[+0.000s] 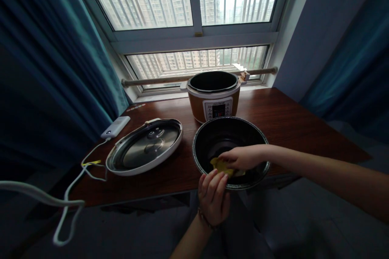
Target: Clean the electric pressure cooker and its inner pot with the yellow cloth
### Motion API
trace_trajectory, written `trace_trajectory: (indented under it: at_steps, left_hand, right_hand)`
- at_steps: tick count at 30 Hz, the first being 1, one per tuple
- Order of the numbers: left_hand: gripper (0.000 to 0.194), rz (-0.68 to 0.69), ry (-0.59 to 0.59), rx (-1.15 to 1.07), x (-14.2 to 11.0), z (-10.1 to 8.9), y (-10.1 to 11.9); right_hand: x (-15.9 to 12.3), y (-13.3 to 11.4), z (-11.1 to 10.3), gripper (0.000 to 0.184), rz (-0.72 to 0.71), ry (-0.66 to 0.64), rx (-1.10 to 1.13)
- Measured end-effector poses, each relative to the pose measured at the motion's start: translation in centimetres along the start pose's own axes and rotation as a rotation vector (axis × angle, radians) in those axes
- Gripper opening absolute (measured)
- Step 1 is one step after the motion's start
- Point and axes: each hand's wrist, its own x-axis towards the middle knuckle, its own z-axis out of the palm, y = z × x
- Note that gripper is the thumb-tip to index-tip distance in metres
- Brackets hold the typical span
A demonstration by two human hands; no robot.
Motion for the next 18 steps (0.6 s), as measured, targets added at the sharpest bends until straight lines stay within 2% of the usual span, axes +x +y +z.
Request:
trace_trajectory:
  at_steps: [2, 4, 7, 9, 12, 14, 16, 18]
  left_hand:
    - [0.035, -0.001, -0.026, 0.009, 0.0, -0.2, 0.0]
    - [0.037, -0.001, -0.08, 0.004, -0.1, -0.7, -0.1]
    - [0.043, -0.006, -0.191, -0.044, 0.2, -2.0, -0.1]
    - [0.044, -0.012, -0.24, -0.093, 1.3, -3.1, 0.0]
    - [0.033, -0.057, -0.271, -0.114, 4.7, -4.3, 0.2]
    - [0.023, -0.136, -0.344, -0.116, 7.6, -4.2, 0.2]
    - [0.023, -0.155, -0.56, -0.111, 10.1, -2.9, -0.1]
    - [0.018, -0.056, -0.848, -0.053, 11.6, -0.8, -0.5]
  right_hand:
    - [-1.6, 0.4, -1.1, 0.039, -0.062, 0.169, -0.038]
    - [-3.4, 0.9, -1.3, 0.037, -0.108, 0.445, -0.02]
    - [-5.9, 1.6, 0.7, 0.031, -0.09, 0.857, 0.053]
    - [-7.0, 2.1, 2.9, 0.027, -0.056, 1.025, 0.11]
    - [-7.3, 2.9, 6.1, 0.024, -0.061, 1.132, 0.147]
    - [-6.9, 3.3, 7.5, 0.022, -0.095, 1.189, 0.131]
    - [-6.3, 3.7, 8.1, 0.021, -0.125, 1.229, 0.093]
    - [-5.7, 4.0, 8.4, 0.02, -0.143, 1.233, 0.036]
